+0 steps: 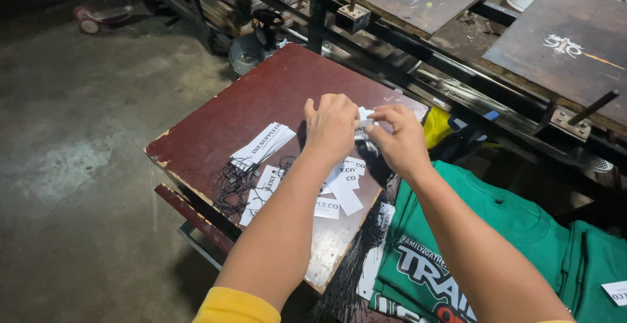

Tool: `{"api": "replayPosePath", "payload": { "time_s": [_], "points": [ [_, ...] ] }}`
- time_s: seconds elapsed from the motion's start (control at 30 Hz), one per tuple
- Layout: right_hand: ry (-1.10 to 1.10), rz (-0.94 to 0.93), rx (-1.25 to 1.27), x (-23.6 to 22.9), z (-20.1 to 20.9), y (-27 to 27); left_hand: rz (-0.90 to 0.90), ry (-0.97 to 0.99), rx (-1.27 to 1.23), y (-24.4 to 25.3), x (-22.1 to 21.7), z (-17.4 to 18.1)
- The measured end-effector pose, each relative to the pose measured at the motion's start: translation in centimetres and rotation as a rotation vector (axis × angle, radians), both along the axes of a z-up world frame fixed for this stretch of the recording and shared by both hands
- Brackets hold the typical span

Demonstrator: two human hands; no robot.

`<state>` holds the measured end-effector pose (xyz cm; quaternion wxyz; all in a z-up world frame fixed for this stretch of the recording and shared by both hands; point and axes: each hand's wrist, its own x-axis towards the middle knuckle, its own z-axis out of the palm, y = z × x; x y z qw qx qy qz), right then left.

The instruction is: The person repeatedly picks up white tags with black strings and attaches them to the necks of green t-shirts. They thread the string through the collar area and secure the tag, then place the shirt on a stack. The process is repeated for multiple shirts.

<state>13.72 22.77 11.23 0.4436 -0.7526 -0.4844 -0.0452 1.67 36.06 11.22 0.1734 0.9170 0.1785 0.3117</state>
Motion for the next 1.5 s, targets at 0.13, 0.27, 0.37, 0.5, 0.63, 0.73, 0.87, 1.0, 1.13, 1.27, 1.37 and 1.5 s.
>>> {"api": "replayPosePath", "payload": {
  "time_s": [0.13,0.27,0.37,0.5,0.63,0.73,0.87,1.0,1.13,1.27,1.37,1.5],
  "points": [
    [-0.069,0.011,-0.031,0.7,-0.3,-0.1,-0.04,-0.007,-0.03,-0.4,-0.3,0.5],
    [0.192,-0.075,-0.002,1.6,-0.7,-1.5,0.082,-0.274,-0.005,-0.2,-0.3,1.2],
    [0.415,-0.074,0.224,1.7,0.7,-3.7,0.158,-0.37,0.012,0.4,0.5,-0.2],
    [0.85,-0.037,0.513,1.1,3.2,-6.3,-0.028,-0.007,0.099,-1.9,2.5,-3.0],
    [0.982,-0.053,0.593,1.4,6.0,-9.0,-0.103,0.308,0.059,-3.6,2.0,-1.2],
    [0.958,-0.087,0.681,1.3,8.0,-11.4,-0.112,0.404,0.069,-3.1,2.6,-2.7],
    [0.97,-0.006,0.788,1.1,10.6,-15.5,-0.111,0.425,0.071,-3.4,2.9,-2.7],
    [0.896,0.035,0.852,2.8,11.5,-20.0,-0.115,0.37,0.091,-3.3,3.2,-3.3],
    [0.846,-0.052,0.844,2.6,12.5,-24.1,-0.113,0.274,0.158,-3.2,2.7,-2.8],
    [0.6,-0.194,0.653,3.9,10.8,-27.1,-0.112,-0.157,0.245,-5.5,1.1,1.0],
    [0.444,-0.267,0.441,5.8,6.9,-28.4,-0.134,-0.301,0.421,-6.5,2.0,2.8],
    [0.364,-0.422,-0.063,7.9,1.3,-28.2,-0.173,-0.47,0.572,-10.2,5.4,5.9]
  ]
}}
